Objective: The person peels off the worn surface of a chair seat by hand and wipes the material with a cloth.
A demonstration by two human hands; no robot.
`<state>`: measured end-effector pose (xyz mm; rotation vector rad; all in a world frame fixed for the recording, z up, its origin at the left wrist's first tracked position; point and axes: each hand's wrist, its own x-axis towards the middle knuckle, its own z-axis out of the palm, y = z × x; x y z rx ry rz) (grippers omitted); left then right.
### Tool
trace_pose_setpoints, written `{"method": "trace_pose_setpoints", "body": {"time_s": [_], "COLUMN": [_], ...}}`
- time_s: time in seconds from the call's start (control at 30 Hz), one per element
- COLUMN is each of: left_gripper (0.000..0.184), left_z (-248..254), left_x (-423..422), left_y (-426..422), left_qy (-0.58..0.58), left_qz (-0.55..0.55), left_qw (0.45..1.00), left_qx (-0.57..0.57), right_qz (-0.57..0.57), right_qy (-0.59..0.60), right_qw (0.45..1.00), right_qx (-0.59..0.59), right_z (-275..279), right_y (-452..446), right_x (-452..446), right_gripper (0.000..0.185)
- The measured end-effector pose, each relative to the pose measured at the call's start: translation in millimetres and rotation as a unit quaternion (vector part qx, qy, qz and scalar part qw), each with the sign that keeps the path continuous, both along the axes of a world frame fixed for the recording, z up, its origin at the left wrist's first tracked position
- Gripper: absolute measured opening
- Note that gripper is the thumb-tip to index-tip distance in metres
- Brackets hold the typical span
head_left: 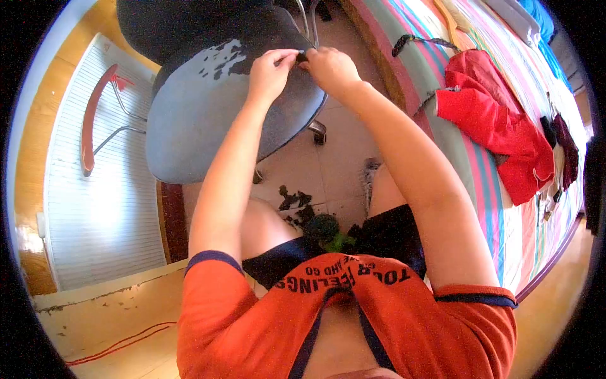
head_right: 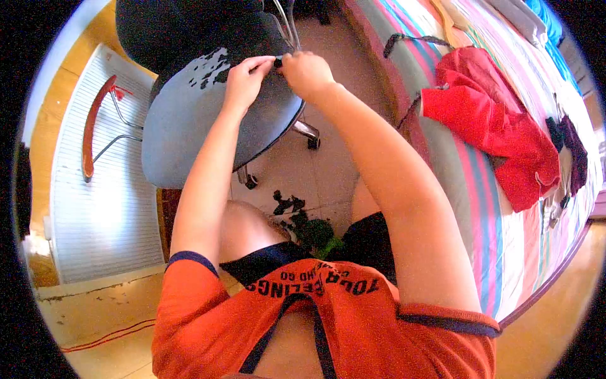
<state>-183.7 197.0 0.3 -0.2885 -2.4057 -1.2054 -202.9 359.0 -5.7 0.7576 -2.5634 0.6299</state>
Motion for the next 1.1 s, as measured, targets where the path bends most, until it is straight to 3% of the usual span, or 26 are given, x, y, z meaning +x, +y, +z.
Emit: {"method": "trace_pose_setpoints", "body": {"time_s": [0.03, 0.1, 0.2, 0.27, 0.3, 0.37, 0.4, 0.43, 0.47, 0.5, 0.53, 0.67, 0.73, 0.77, 0.83, 0.87, 0.93, 0.97, 1.07, 1.1], "left_gripper": [0.023, 0.025, 0.027, 0.030, 0.030, 0.030, 0.029, 0.029, 0.029, 0.029, 0.027, 0.023, 0.019, 0.019, 0.016, 0.016, 0.014, 0.014, 0.011, 0.011], "left_z": [2.4, -0.9, -2.4, -4.7, 0.5, 4.4, 8.5, 7.1, 5.9, 6.4, 6.3, 3.8, 4.6, 2.6, -1.8, -3.0, -5.1, -7.0, -14.7, -15.3], "left_x": [0.5, 7.1, 10.7, 8.5, 6.8, 8.9, 11.4, 9.0, 7.4, 5.6, 5.4, 1.7, 2.8, 2.0, 0.9, -0.7, 0.4, -0.3, -3.8, -3.9], "left_y": [-7.2, -25.0, -41.5, -45.9, -45.7, -46.1, -43.3, -45.5, -50.2, -52.7, -53.0, -54.7, -53.3, -52.5, -50.5, -51.2, -49.5, -48.3, -48.6, -47.9], "left_qy": [0.003, 0.101, 0.119, 0.099, 0.097, 0.082, 0.078, 0.076, 0.047, 0.020, 0.033, 0.054, 0.065, 0.065, 0.128, 0.127, 0.139, 0.139, 0.181, 0.181], "left_qz": [0.003, 0.112, 0.115, 0.097, 0.096, 0.082, 0.079, 0.075, 0.081, 0.086, 0.091, 0.096, 0.079, 0.077, 0.111, 0.108, 0.120, 0.116, 0.142, 0.141], "left_qw": [1.000, 0.969, 0.962, 0.968, 0.968, 0.973, 0.975, 0.976, 0.978, 0.980, 0.976, 0.970, 0.967, 0.967, 0.953, 0.953, 0.950, 0.951, 0.940, 0.941], "left_qx": [0.003, -0.196, -0.216, -0.210, -0.208, -0.199, -0.193, -0.191, -0.184, -0.178, -0.197, -0.218, -0.231, -0.232, -0.251, -0.254, -0.251, -0.251, -0.251, -0.250], "right_qz": [0.009, 0.027, 0.019, -0.024, -0.024, -0.053, -0.031, -0.036, -0.018, 0.002, 0.010, 0.028, -0.060, -0.076, -0.090, -0.093, -0.048, -0.052, -0.086, -0.088], "right_qy": [0.018, 0.030, 0.017, 0.009, 0.006, -0.053, -0.175, -0.176, -0.287, -0.382, -0.423, -0.411, -0.255, -0.209, -0.120, -0.123, -0.299, -0.299, -0.414, -0.414], "right_qw": [0.999, 0.996, 0.994, 0.999, 0.999, 0.987, 0.956, 0.956, 0.867, 0.735, 0.687, 0.716, 0.904, 0.941, 0.984, 0.983, 0.925, 0.924, 0.735, 0.735], "right_qx": [0.036, 0.074, 0.110, -0.027, -0.025, -0.139, -0.234, -0.233, -0.406, -0.561, -0.591, -0.564, -0.336, -0.255, -0.099, -0.102, -0.232, -0.233, -0.530, -0.529], "right_z": [-0.1, -2.6, 4.7, -1.3, -0.3, -1.1, -6.0, -14.0, -22.0, -28.5, -32.1, -23.2, 2.4, 9.6, 7.3, 7.5, 2.6, -9.0, -23.8, -23.4], "right_y": [0.0, -2.8, 2.7, 9.3, 13.6, 25.2, 31.5, 33.1, 33.9, 34.0, 36.3, 36.8, 22.5, 14.3, 6.2, 8.1, 15.7, 17.6, 17.4, 18.0], "right_x": [-0.1, 1.1, -9.6, -16.4, -22.5, -32.0, -40.7, -44.5, -47.5, -50.1, -55.4, -61.6, -57.1, -53.6, -50.6, -50.7, -56.4, -59.7, -38.6, -26.2], "right_gripper": [0.023, 0.021, 0.022, 0.025, 0.025, 0.027, 0.026, 0.026, 0.024, 0.023, 0.018, 0.033, 0.054, 0.067, 0.060, 0.060, 0.048, 0.048, 0.025, 0.025]}}
